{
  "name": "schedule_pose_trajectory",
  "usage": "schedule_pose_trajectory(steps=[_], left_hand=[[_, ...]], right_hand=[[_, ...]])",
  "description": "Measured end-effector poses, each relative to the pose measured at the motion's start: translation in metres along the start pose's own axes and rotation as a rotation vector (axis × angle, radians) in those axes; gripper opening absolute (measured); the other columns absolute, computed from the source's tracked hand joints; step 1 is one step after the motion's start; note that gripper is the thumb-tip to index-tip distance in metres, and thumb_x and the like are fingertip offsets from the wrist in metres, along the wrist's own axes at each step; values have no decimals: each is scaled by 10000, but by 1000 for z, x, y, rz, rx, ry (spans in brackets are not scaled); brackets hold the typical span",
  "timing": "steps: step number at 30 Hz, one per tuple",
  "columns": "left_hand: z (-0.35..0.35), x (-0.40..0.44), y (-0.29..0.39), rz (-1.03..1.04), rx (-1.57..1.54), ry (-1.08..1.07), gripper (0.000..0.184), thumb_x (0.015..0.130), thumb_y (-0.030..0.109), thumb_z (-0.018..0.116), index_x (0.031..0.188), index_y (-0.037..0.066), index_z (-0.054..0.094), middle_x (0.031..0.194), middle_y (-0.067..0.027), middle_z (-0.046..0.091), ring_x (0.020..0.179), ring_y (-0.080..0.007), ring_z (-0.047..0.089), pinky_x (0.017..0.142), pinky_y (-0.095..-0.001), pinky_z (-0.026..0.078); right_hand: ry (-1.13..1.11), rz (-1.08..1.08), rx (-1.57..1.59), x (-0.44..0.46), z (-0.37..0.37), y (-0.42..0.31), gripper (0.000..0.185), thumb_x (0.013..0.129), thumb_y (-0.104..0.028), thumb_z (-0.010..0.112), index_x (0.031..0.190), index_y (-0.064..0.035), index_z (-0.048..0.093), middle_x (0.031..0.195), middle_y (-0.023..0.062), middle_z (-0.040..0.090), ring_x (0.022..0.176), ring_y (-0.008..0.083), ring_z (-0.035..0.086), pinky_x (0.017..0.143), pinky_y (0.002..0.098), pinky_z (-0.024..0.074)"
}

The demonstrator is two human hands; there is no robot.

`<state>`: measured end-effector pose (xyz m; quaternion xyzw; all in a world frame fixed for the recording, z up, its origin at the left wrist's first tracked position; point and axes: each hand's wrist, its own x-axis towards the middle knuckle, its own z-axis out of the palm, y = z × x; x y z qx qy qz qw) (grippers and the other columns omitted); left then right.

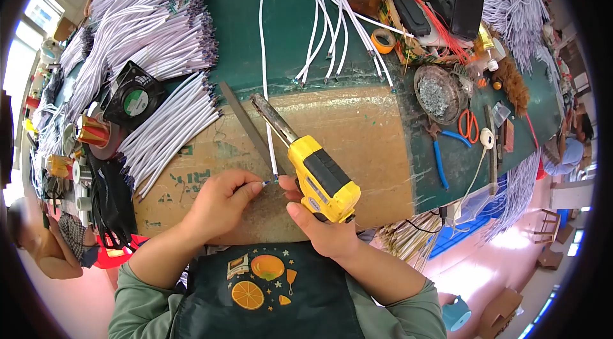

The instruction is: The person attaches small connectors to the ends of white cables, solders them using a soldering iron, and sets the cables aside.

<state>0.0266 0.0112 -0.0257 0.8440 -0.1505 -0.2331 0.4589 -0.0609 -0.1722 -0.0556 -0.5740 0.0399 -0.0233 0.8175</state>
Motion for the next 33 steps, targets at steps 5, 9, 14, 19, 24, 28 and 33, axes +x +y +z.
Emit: schedule_pose_trajectory(steps=[5, 9, 14, 19, 24, 28, 33], left_hand=[[-1, 4, -1, -65, -37, -95, 203, 891, 198, 571, 944, 15, 639, 857, -169, 640, 836, -350, 608, 728, -389, 469], [0, 6, -1, -95, -93, -134, 197, 904, 194, 576, 948, 15, 646, 764, -90, 610, 714, -203, 567, 647, -313, 450], [1, 9, -2, -134, -165, -143, 193, 909, 188, 589, 947, 9, 650, 676, -12, 574, 623, -73, 513, 583, -245, 424], [2, 15, -1, 73, 28, -31, 195, 870, 192, 628, 941, 12, 657, 731, -86, 622, 673, -166, 585, 638, -298, 457], [0, 20, 7, -35, 22, -83, 200, 852, 197, 642, 928, 13, 663, 756, -112, 638, 691, -200, 601, 645, -319, 466], [-1, 22, 11, -205, -52, -143, 199, 847, 197, 649, 913, 10, 667, 765, -98, 647, 693, -174, 598, 639, -307, 464], [3, 21, 5, -83, -9, -79, 191, 844, 189, 652, 898, 6, 665, 777, -93, 646, 693, -164, 595, 639, -303, 464]], right_hand=[[-20, -14, 2, 1, -2, 3, 508, 860, 23, 582, 1319, -33, 372, 1216, 182, 564, 1187, 279, 531, 961, 389, 459], [-23, -13, -35, 1, -4, 4, 517, 862, 18, 582, 1328, -29, 363, 1218, 184, 563, 1186, 275, 532, 962, 389, 457], [-3, 6, -25, 1, -5, 5, 513, 869, 8, 570, 1333, -20, 353, 1207, 189, 572, 1176, 269, 537, 958, 389, 459], [-3, -2, -22, 4, -3, 6, 509, 870, -2, 573, 1329, -15, 355, 1206, 187, 574, 1171, 264, 540, 952, 391, 464], [10, 20, -22, 4, -6, 11, 508, 869, -5, 576, 1327, -15, 356, 1205, 181, 575, 1171, 262, 541, 951, 392, 465], [28, 39, 2, 1, -7, 12, 508, 868, 0, 575, 1327, -14, 358, 1205, 181, 575, 1172, 266, 540, 946, 397, 470], [24, 49, 43, 4, -8, 13, 518, 860, 12, 579, 1328, -15, 358, 1204, 182, 574, 1179, 272, 535, 938, 404, 478]])
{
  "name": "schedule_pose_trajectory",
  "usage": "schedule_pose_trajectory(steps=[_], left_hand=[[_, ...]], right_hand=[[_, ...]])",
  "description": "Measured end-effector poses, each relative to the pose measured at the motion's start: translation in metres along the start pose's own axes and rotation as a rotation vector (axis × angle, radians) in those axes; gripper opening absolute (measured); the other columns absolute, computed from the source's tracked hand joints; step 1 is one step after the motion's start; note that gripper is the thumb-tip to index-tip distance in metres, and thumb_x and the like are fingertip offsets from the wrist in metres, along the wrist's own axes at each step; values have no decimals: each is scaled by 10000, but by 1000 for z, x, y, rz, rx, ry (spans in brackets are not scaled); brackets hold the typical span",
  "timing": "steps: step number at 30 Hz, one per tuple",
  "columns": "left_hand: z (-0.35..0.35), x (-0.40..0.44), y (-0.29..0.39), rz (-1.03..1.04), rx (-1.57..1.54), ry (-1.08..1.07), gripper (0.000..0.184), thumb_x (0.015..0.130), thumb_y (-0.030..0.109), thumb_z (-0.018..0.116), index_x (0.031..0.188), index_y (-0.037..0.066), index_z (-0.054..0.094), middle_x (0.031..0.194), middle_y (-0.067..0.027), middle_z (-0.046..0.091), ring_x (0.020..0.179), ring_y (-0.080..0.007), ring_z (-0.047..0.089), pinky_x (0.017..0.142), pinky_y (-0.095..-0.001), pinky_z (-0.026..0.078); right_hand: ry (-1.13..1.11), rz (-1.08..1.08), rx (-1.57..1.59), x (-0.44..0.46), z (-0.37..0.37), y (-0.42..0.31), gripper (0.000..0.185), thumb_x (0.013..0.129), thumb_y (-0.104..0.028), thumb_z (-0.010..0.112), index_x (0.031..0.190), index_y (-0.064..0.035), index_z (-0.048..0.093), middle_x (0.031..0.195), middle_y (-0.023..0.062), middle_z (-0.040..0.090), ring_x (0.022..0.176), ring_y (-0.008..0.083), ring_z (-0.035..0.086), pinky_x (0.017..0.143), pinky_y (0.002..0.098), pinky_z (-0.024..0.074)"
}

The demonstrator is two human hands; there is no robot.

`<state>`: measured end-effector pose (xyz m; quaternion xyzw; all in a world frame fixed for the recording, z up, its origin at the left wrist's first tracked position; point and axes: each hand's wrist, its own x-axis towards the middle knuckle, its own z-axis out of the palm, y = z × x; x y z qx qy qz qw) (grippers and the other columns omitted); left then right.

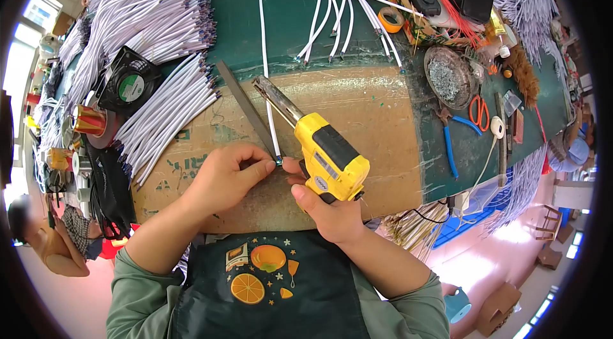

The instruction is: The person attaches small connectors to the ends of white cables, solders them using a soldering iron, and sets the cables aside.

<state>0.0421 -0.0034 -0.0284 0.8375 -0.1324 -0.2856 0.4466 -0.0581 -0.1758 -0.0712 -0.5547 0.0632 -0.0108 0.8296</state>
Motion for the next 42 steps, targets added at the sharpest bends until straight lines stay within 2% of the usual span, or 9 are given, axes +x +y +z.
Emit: schedule_pose_trajectory(steps=[4, 18, 23, 24, 25, 27, 36, 39, 42], left_hand=[[4, 1, -6, 210, 146, 108, 183, 842, 179, 650, 901, 7, 667, 791, -94, 644, 697, -168, 596, 643, -302, 466], [0, 5, -4, 12, -55, -12, 180, 838, 169, 663, 903, 1, 678, 737, -53, 631, 673, -105, 557, 623, -274, 456], [-3, 6, -1, -22, -64, -19, 177, 822, 166, 673, 890, 2, 683, 748, -60, 639, 680, -112, 568, 634, -277, 460], [-4, 7, -2, -24, -83, -28, 179, 816, 164, 675, 890, 2, 682, 757, -64, 645, 685, -115, 574, 640, -277, 462], [-4, 7, -2, -26, -101, -37, 180, 811, 162, 677, 891, 1, 682, 765, -68, 650, 690, -118, 580, 647, -278, 465], [-7, 8, 2, -43, -78, -48, 178, 809, 160, 676, 889, 0, 682, 771, -71, 654, 695, -122, 584, 651, -277, 467], [-6, 10, 3, -42, -30, -63, 159, 803, 144, 680, 855, -6, 673, 740, -68, 649, 675, -126, 585, 636, -279, 470], [-6, 11, 4, -39, -13, -62, 154, 803, 142, 681, 848, -5, 671, 737, -65, 649, 672, -122, 583, 633, -278, 470], [-7, 11, 4, -49, -17, -64, 152, 802, 141, 682, 842, -5, 670, 737, -64, 648, 673, -120, 583, 634, -276, 469]], right_hand=[[-10, 3, 97, 1, 0, 2, 493, 855, 16, 605, 1311, -34, 424, 1212, 132, 578, 1122, 207, 559, 939, 342, 476], [-12, 3, 40, -2, 0, 0, 550, 843, 4, 592, 1336, -11, 348, 1200, 186, 576, 1215, 317, 506, 966, 435, 459], [-107, -32, -65, -37, -24, -2, 606, 852, -161, 650, 1357, -58, 331, 1033, 134, 602, 1028, 275, 586, 905, 405, 469], [-58, 4, -35, -46, -20, -7, 648, 845, -267, 676, 1359, -78, 329, 902, 82, 561, 860, 206, 567, 775, 347, 478], [-63, 10, -37, -58, -27, -3, 648, 845, -267, 676, 1359, -78, 329, 902, 82, 561, 860, 206, 567, 775, 347, 478], [-143, -25, -43, -85, -52, 7, 315, 840, -206, 660, 1057, -33, 510, 857, 60, 555, 770, 145, 548, 660, 272, 454], [-88, 29, -63, -105, -57, 15, 323, 815, -232, 698, 960, -20, 502, 674, 31, 491, 571, 126, 459, 509, 255, 373], [-76, 47, -116, -107, -56, 15, 544, 825, -374, 683, 1202, -58, 449, 692, 35, 492, 604, 154, 472, 559, 292, 397], [-70, 86, -106, -108, -57, 17, 527, 828, -361, 681, 1198, -61, 458, 691, 35, 493, 606, 154, 473, 560, 292, 394]])
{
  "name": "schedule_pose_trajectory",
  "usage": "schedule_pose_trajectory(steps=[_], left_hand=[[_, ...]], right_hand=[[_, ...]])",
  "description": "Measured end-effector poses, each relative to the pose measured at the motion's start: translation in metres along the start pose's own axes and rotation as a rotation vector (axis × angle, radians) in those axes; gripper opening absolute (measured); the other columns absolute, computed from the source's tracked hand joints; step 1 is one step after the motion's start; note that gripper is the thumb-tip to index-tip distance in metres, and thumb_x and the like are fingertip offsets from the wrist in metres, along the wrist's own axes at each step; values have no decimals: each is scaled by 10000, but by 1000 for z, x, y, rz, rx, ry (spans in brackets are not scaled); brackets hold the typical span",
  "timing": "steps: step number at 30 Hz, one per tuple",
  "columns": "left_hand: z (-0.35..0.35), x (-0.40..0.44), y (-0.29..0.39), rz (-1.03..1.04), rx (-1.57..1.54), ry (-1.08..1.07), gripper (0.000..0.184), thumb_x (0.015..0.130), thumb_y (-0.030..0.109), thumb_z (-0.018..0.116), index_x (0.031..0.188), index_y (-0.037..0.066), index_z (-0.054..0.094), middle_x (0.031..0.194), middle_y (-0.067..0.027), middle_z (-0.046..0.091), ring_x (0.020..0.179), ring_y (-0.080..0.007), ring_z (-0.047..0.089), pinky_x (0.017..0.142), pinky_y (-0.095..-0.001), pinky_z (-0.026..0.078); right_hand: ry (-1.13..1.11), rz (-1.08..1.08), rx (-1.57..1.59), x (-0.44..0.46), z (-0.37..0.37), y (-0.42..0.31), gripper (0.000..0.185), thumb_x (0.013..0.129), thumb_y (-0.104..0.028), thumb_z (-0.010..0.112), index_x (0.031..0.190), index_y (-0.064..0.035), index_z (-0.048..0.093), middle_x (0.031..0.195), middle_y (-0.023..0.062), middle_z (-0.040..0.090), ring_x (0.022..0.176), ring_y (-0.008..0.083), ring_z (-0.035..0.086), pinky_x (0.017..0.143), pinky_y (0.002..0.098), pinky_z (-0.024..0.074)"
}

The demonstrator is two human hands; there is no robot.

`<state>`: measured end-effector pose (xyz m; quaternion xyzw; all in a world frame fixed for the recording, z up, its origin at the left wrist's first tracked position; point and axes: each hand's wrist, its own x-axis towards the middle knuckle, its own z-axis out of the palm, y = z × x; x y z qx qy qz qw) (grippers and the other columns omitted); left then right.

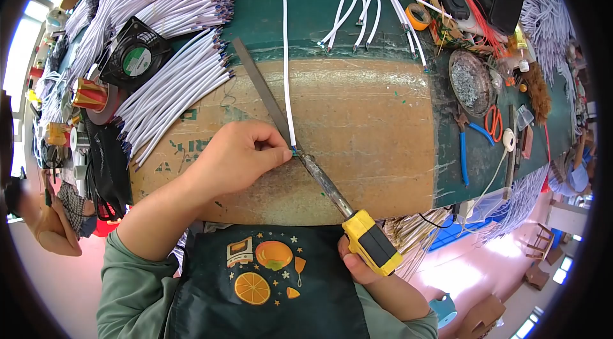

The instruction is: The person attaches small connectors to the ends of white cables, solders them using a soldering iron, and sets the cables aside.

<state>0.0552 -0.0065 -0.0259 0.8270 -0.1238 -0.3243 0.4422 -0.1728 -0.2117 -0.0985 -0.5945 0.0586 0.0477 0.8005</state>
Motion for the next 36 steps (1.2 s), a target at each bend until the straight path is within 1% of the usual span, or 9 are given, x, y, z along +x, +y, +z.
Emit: schedule_pose_trajectory(steps=[10, 12, 21, 26, 28, 31, 33, 34, 36], left_hand=[[0, 0, 2, -13, -4, -3, 154, 801, 141, 681, 840, -7, 669, 730, -61, 647, 666, -118, 577, 626, -276, 465], [0, 0, 2, -13, -3, -3, 153, 801, 142, 680, 838, -7, 669, 729, -60, 647, 664, -117, 575, 624, -276, 465], [0, 1, -1, 12, -5, 0, 150, 801, 140, 677, 832, -7, 668, 722, -57, 644, 657, -110, 568, 615, -272, 461], [0, 0, -1, 11, 14, -1, 158, 798, 145, 678, 830, -8, 667, 725, -62, 643, 659, -113, 570, 618, -274, 463], [2, 1, -5, 67, 23, 26, 162, 796, 149, 678, 831, -9, 666, 724, -64, 642, 659, -115, 572, 621, -276, 465], [0, 0, 1, 24, 26, 7, 159, 796, 146, 678, 832, -9, 667, 724, -64, 645, 661, -118, 578, 626, -277, 469], [0, 0, 1, 14, 13, 3, 157, 796, 144, 678, 832, -9, 667, 724, -63, 647, 662, -118, 579, 627, -277, 469], [0, 1, 0, 5, -1, -1, 156, 797, 142, 678, 833, -9, 668, 723, -63, 649, 662, -118, 581, 627, -276, 469], [-1, 0, 2, 0, 0, -4, 154, 796, 140, 678, 831, -10, 668, 723, -62, 649, 663, -117, 581, 628, -275, 469]], right_hand=[[25, 41, 41, 0, 1, 1, 466, 822, -361, 680, 1129, -78, 470, 704, 37, 498, 609, 156, 476, 562, 299, 399], [10, 4, 28, 3, 2, -1, 417, 823, -344, 672, 1076, -84, 468, 704, 41, 496, 606, 160, 477, 560, 300, 402], [-1, -70, 23, 6, 2, 0, 329, 835, -293, 646, 1000, -69, 471, 713, 63, 494, 592, 170, 478, 530, 312, 409], [-17, -60, 6, 6, 1, 0, 326, 834, -300, 646, 973, -67, 464, 704, 59, 493, 588, 167, 477, 530, 309, 406], [-24, -55, 5, 5, -3, 2, 325, 833, -303, 645, 962, -68, 462, 700, 57, 492, 584, 165, 475, 529, 308, 405], [-89, -7, -60, 3, -5, 4, 385, 832, -336, 655, 1028, -59, 472, 692, 47, 490, 577, 161, 474, 526, 302, 400], [96, -30, 127, 5, 9, -3, 335, 828, -345, 669, 840, -38, 537, 675, 41, 502, 617, 142, 491, 552, 264, 399], [96, -31, 127, 5, 7, -2, 335, 828, -345, 669, 840, -38, 537, 675, 41, 502, 617, 142, 491, 552, 264, 399], [30, -127, 93, 6, 4, 1, 609, 823, -400, 675, 1259, -54, 428, 688, 34, 490, 572, 157, 477, 518, 296, 396]])
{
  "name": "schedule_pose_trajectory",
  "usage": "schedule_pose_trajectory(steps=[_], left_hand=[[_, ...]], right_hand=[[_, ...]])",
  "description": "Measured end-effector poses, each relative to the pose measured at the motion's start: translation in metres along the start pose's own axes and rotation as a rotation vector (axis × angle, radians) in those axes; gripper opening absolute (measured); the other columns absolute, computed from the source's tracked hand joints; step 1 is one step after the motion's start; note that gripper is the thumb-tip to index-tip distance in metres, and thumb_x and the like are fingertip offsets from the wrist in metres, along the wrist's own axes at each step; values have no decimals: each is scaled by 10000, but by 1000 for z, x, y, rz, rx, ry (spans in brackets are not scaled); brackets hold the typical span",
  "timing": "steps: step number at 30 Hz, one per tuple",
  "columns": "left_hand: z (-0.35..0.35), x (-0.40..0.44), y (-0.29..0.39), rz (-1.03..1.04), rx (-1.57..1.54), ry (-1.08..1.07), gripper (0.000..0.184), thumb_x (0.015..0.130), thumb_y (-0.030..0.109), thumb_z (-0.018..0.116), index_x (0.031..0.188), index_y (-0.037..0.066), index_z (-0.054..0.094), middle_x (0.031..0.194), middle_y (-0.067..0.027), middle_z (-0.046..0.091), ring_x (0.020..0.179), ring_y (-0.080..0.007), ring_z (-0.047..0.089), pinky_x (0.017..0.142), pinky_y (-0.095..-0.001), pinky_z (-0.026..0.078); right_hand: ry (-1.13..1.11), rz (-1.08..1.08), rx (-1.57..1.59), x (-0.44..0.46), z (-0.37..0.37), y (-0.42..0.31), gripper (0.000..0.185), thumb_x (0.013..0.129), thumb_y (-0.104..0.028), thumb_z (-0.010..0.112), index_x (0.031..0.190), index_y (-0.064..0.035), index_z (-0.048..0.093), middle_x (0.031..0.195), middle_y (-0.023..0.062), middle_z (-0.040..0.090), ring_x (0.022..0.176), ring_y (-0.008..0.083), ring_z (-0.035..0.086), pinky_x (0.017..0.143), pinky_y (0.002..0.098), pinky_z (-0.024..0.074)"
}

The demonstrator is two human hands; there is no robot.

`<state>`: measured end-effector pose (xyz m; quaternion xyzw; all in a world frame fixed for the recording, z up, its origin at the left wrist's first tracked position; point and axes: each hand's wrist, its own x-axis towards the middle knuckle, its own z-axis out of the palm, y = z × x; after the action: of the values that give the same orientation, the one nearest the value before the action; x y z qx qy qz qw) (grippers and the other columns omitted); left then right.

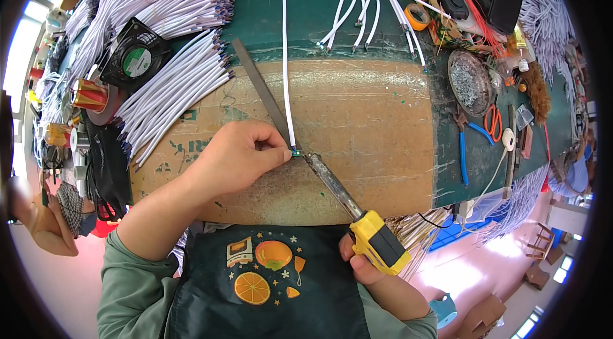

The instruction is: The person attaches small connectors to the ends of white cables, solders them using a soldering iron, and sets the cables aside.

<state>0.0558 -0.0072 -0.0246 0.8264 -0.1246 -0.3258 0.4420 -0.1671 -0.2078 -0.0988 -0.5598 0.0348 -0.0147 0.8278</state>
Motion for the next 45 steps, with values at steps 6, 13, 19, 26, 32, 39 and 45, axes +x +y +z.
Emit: schedule_pose_trajectory(steps=[6, 13, 19, 26, 32, 39, 45], left_hand=[[1, 0, -1, 6, -7, 5, 149, 796, 131, 676, 832, -13, 667, 721, -60, 649, 664, -115, 580, 628, -272, 468], [4, -4, 0, 33, 33, 33, 143, 802, 137, 666, 828, -3, 669, 741, -70, 638, 673, -143, 588, 638, -286, 476], [17, -43, 24, 577, 76, -200, 156, 791, 156, 706, 880, 36, 663, 786, -76, 606, 699, -218, 604, 639, -319, 480], [0, -31, 12, 652, -54, 130, 142, 835, 142, 685, 931, 42, 657, 764, -44, 597, 639, -128, 559, 574, -260, 446], [13, -10, -21, 172, -132, 249, 182, 883, 189, 645, 936, 15, 653, 697, -14, 581, 613, -64, 519, 563, -240, 428], [11, -9, -12, 53, -53, 177, 213, 868, 202, 647, 932, -1, 660, 700, -50, 618, 634, -96, 535, 595, -263, 442], [8, -7, -7, -43, -112, 133, 211, 859, 196, 645, 918, -5, 668, 717, -53, 629, 662, -101, 540, 623, -270, 446]], right_hand=[[0, -11, 62, 17, 5, -13, 616, 824, -395, 677, 1279, -70, 418, 695, 35, 490, 578, 153, 484, 519, 295, 404], [92, -43, 26, 58, 16, -31, 610, 821, -278, 688, 1299, -55, 382, 725, 48, 501, 615, 155, 493, 546, 316, 432], [-34, -146, -124, 110, 27, -39, 623, 790, -330, 715, 1289, -65, 453, 1271, 225, 512, 1092, 296, 577, 884, 401, 478], [-84, -25, -248, 107, 10, -28, 540, 850, -325, 653, 1248, -7, 476, 1228, 190, 537, 1036, 238, 576, 850, 349, 468], [-62, -162, -570, 70, 13, -26, 431, 836, -209, 688, 1177, 15, 550, 1131, 156, 607, 968, 269, 605, 829, 347, 474], [-51, -264, -614, 54, 22, -20, 426, 839, -251, 689, 1148, 20, 573, 1072, 168, 621, 961, 308, 616, 830, 346, 481], [-37, -152, -487, 53, 23, -26, 442, 854, -282, 673, 1165, 17, 572, 1071, 139, 639, 897, 261, 629, 788, 323, 484]])
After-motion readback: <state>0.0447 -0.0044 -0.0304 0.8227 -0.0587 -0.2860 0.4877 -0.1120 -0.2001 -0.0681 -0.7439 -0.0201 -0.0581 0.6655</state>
